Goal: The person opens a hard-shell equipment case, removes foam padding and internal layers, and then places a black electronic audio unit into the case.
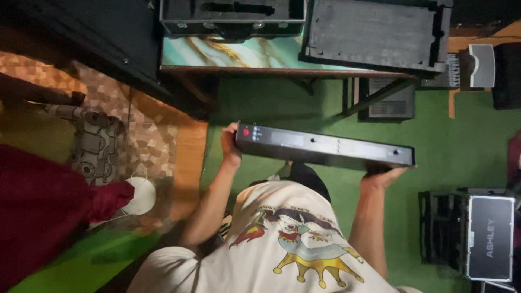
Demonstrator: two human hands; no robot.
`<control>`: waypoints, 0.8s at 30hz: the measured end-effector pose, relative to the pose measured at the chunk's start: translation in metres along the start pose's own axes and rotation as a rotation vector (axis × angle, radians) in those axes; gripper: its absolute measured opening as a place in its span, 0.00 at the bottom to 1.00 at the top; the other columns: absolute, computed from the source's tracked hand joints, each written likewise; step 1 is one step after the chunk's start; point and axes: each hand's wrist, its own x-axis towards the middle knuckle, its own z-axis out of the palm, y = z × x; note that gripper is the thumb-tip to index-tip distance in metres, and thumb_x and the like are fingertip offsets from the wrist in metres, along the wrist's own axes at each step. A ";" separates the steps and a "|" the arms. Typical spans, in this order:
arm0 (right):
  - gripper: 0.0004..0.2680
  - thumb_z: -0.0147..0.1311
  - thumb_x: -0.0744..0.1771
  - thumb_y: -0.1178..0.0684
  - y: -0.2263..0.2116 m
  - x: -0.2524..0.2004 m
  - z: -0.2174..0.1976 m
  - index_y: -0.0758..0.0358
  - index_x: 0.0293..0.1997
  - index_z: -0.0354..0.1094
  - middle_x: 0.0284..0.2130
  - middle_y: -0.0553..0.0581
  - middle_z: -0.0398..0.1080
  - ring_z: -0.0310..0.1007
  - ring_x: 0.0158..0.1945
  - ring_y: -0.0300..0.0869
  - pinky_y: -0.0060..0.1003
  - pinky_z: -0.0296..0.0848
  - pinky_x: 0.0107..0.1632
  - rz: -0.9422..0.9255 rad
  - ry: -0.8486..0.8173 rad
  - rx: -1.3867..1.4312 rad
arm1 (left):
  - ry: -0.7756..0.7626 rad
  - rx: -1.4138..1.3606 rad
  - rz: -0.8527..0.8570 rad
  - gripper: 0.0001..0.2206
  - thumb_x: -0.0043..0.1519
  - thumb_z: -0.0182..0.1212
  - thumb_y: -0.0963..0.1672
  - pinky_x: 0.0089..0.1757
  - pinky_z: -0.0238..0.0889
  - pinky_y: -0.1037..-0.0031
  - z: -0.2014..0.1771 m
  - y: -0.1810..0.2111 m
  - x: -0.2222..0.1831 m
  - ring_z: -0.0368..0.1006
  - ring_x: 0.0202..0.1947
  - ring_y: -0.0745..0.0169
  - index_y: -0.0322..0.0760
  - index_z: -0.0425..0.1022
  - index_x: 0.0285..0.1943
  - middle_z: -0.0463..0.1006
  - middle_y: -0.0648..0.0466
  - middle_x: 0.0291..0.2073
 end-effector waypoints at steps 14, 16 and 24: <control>0.31 0.49 0.69 0.33 -0.176 0.161 0.103 0.55 0.82 0.48 0.72 0.64 0.60 0.65 0.71 0.55 0.54 0.62 0.74 0.285 -0.401 0.048 | -0.474 -0.001 0.393 0.23 0.73 0.44 0.50 0.64 0.54 0.52 0.207 -0.031 0.244 0.76 0.34 0.52 0.32 0.73 0.30 0.78 0.45 0.27; 0.27 0.51 0.71 0.38 -0.187 0.185 0.102 0.56 0.79 0.46 0.69 0.64 0.57 0.64 0.68 0.55 0.54 0.60 0.74 0.370 -0.453 0.204 | -0.468 0.035 0.386 0.20 0.71 0.46 0.48 0.65 0.54 0.52 0.213 -0.050 0.257 0.75 0.35 0.54 0.32 0.74 0.31 0.79 0.45 0.28; 0.33 0.50 0.65 0.49 -0.197 0.241 0.140 0.61 0.84 0.48 0.72 0.63 0.60 0.64 0.70 0.49 0.42 0.60 0.76 0.064 -0.587 0.182 | -0.280 -0.611 -0.353 0.26 0.68 0.54 0.44 0.62 0.62 0.62 0.261 -0.104 0.291 0.69 0.60 0.56 0.37 0.61 0.77 0.68 0.49 0.65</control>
